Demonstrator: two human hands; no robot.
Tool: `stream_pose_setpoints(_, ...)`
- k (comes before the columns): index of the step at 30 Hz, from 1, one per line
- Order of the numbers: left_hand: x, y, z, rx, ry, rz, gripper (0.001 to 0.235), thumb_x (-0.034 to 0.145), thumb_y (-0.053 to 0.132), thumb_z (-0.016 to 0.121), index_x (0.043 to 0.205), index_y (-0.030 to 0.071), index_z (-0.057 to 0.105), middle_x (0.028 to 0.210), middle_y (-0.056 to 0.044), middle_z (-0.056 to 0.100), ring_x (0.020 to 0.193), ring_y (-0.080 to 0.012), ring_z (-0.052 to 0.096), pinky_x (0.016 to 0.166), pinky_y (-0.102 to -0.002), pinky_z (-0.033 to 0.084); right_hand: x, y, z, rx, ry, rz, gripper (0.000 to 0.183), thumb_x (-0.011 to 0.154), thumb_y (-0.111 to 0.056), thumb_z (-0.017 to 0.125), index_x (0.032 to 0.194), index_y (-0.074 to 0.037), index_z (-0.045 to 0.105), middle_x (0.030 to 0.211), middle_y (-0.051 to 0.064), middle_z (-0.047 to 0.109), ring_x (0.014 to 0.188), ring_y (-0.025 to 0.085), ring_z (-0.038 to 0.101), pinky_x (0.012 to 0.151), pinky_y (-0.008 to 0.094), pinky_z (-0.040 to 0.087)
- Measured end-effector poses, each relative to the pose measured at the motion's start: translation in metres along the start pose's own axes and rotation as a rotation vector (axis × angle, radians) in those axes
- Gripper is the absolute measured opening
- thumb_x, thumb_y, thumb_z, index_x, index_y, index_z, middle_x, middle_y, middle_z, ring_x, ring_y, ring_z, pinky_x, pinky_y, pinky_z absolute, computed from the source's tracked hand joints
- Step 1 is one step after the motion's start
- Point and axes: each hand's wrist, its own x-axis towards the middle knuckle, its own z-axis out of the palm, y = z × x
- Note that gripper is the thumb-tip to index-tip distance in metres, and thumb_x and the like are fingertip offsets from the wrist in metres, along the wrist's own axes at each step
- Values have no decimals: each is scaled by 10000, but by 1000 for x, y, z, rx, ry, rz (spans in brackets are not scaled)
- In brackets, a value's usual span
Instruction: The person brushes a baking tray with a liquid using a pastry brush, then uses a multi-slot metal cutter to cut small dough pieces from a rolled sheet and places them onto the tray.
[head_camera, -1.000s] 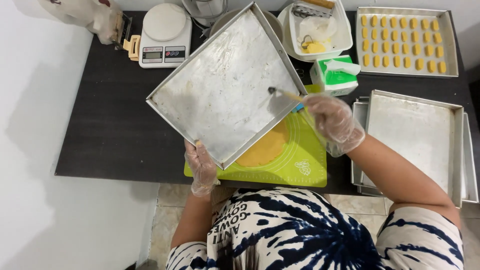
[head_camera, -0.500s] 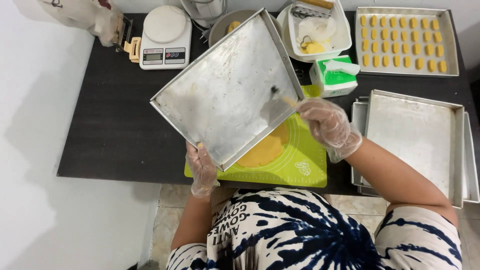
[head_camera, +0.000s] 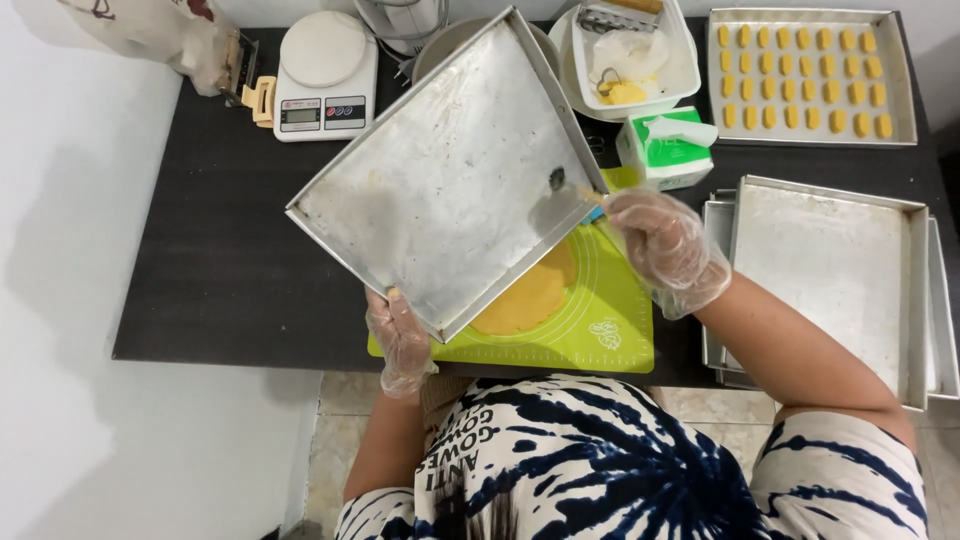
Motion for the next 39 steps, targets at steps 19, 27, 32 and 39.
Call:
stream_pose_setpoints(19, 6, 44, 9, 4, -27, 24, 404, 1050, 196, 364, 1374, -8, 494, 1153, -258, 657, 1060, -253, 629, 906, -466, 540, 11, -12, -2, 116, 21, 15, 219, 867, 194, 611, 1011, 30, 635, 866, 183, 745, 691, 369, 711, 525, 456, 589)
stream_pose_setpoints(27, 10, 41, 6, -49, -53, 6, 416, 1048, 210, 343, 1392, 35, 500, 1143, -207, 679, 1018, -228, 653, 874, -445, 561, 1, -12, -12, 117, -1, 54, 513, 919, 158, 538, 1407, 40, 434, 829, 179, 690, 670, 388, 693, 523, 469, 603)
stream_pose_setpoints(32, 10, 29, 8, -82, -69, -17, 418, 1045, 215, 332, 1406, 61, 478, 1111, -181, 663, 999, -245, 670, 873, -439, 575, 2, -17, -31, 38, -18, 90, 91, 952, 140, 602, 1004, 68, 624, 888, 218, 740, 724, 379, 711, 639, 445, 602)
stream_pose_setpoints(39, 14, 24, 16, -112, -135, -6, 459, 1046, 193, 339, 1473, 46, 421, 1101, -225, 651, 995, -297, 669, 860, -494, 590, -12, -36, -31, 89, -24, 262, 155, 927, 169, 646, 987, 27, 625, 888, 172, 725, 778, 334, 726, 731, 422, 620)
